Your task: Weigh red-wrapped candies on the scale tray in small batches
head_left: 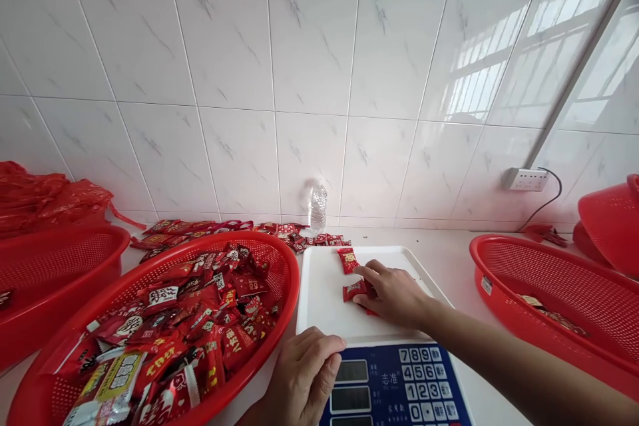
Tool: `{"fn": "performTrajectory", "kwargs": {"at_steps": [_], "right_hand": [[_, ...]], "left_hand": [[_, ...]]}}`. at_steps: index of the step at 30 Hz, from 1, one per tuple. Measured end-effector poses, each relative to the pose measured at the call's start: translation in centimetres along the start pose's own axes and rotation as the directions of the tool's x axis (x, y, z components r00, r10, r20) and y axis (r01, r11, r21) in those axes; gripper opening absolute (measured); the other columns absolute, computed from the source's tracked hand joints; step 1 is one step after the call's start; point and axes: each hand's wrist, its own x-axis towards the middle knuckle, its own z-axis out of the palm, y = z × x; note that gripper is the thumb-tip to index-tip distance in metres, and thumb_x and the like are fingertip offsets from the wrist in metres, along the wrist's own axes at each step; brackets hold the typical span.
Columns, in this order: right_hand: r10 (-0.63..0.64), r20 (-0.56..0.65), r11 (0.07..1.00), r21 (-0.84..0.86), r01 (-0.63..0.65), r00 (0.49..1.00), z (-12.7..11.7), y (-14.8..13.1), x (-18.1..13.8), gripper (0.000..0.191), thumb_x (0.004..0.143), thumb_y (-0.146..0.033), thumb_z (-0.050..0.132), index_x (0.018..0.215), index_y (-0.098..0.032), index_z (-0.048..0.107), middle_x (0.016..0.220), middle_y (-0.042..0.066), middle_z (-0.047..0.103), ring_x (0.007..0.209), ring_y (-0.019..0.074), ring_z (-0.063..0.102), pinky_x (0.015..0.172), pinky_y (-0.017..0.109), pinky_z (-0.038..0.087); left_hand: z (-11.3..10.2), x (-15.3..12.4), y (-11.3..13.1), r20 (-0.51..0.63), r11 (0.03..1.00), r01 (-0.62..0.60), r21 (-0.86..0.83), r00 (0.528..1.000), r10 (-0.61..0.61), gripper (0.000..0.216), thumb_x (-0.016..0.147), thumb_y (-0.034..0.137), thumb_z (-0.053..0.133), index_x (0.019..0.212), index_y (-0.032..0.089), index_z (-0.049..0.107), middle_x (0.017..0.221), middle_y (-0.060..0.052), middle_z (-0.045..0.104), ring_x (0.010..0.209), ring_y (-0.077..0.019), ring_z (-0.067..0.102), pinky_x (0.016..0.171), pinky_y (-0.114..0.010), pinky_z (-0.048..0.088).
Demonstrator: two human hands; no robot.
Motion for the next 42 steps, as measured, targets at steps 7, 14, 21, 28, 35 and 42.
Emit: {"fn": "performTrajectory", "kwargs": {"at_steps": [7, 14, 21, 28, 35, 42], "right_hand": [[-0.004, 0.016, 0.999, -0.044, 0.004, 1.000, 0.2, 0.1, 3.8, 0.071, 0.084, -0.070, 0.043, 0.142, -0.029, 0.042, 0.130, 0.014, 0.055, 0.096, 0.0325, 0.063, 0.074, 0.043, 0.045], [-0.096, 0.064, 0.990, -0.095, 0.102, 0.993, 0.2, -0.2, 4.9, 0.041, 0.088, -0.058, 0.047, 0.106, -0.027, 0.066, 0.109, 0.007, 0.063, 0.081, 0.0216, 0.063, 0.065, 0.033, 0.043], [-0.094, 0.024, 0.989, -0.108, 0.096, 0.995, 0.8, -0.6, 4.1, 0.033, 0.094, -0.046, 0.052, 0.107, -0.017, 0.061, 0.096, 0.003, 0.064, 0.077, 0.0143, 0.060, 0.072, 0.034, 0.050], [-0.007, -0.107, 0.996, 0.092, 0.017, 0.994, 0.5, -0.1, 3.3, 0.019, 0.090, -0.037, 0.056, 0.089, -0.019, 0.062, 0.080, 0.001, 0.065, 0.072, 0.0156, 0.060, 0.068, 0.031, 0.045], [0.260, -0.168, 0.805, 0.582, -0.117, 0.951, -1.2, 0.0, 2.1, 0.031, 0.094, -0.049, 0.040, 0.092, -0.022, 0.056, 0.078, 0.002, 0.070, 0.069, 0.0153, 0.066, 0.058, 0.024, 0.045], [0.404, -0.105, 0.560, 0.814, -0.155, 0.909, -1.7, 0.0, 1.8, 0.043, 0.088, -0.060, 0.045, 0.092, -0.020, 0.060, 0.073, 0.003, 0.069, 0.053, 0.0128, 0.058, 0.045, 0.022, 0.041]], "left_hand": [[0.1, 0.1, 0.3, -0.045, 1.000, 0.001, 0.010, 0.999, 0.000, 0.019, 0.099, 0.020, 0.039, 0.107, 0.022, 0.056, 0.080, -0.003, 0.064, 0.071, -0.0158, 0.060, 0.068, -0.027, 0.048], [-0.1, 0.0, 0.3, -0.026, 1.000, -0.020, 0.012, 0.999, 0.020, 0.020, 0.100, 0.020, 0.037, 0.106, 0.021, 0.056, 0.078, -0.003, 0.063, 0.071, -0.0157, 0.058, 0.068, -0.027, 0.047], [0.0, -0.1, 0.3, -0.037, 0.999, -0.033, 0.017, 0.999, 0.034, 0.019, 0.098, 0.017, 0.039, 0.107, 0.020, 0.056, 0.078, -0.003, 0.063, 0.071, -0.0155, 0.058, 0.068, -0.027, 0.047], [-0.1, -0.1, 0.2, -0.041, 0.998, -0.053, 0.029, 0.998, 0.054, 0.018, 0.098, 0.016, 0.040, 0.107, 0.020, 0.056, 0.076, -0.002, 0.062, 0.068, -0.0155, 0.058, 0.067, -0.027, 0.047], [-0.1, -0.1, 0.3, -0.038, 0.999, -0.033, 0.011, 0.999, 0.034, 0.018, 0.098, 0.016, 0.041, 0.107, 0.021, 0.056, 0.077, -0.003, 0.063, 0.070, -0.0153, 0.059, 0.069, -0.027, 0.048], [0.1, -0.1, 0.0, -0.048, 1.000, -0.022, 0.013, 0.999, 0.023, 0.019, 0.097, 0.015, 0.042, 0.106, 0.020, 0.057, 0.077, -0.002, 0.063, 0.070, -0.0151, 0.059, 0.068, -0.026, 0.048]]}}
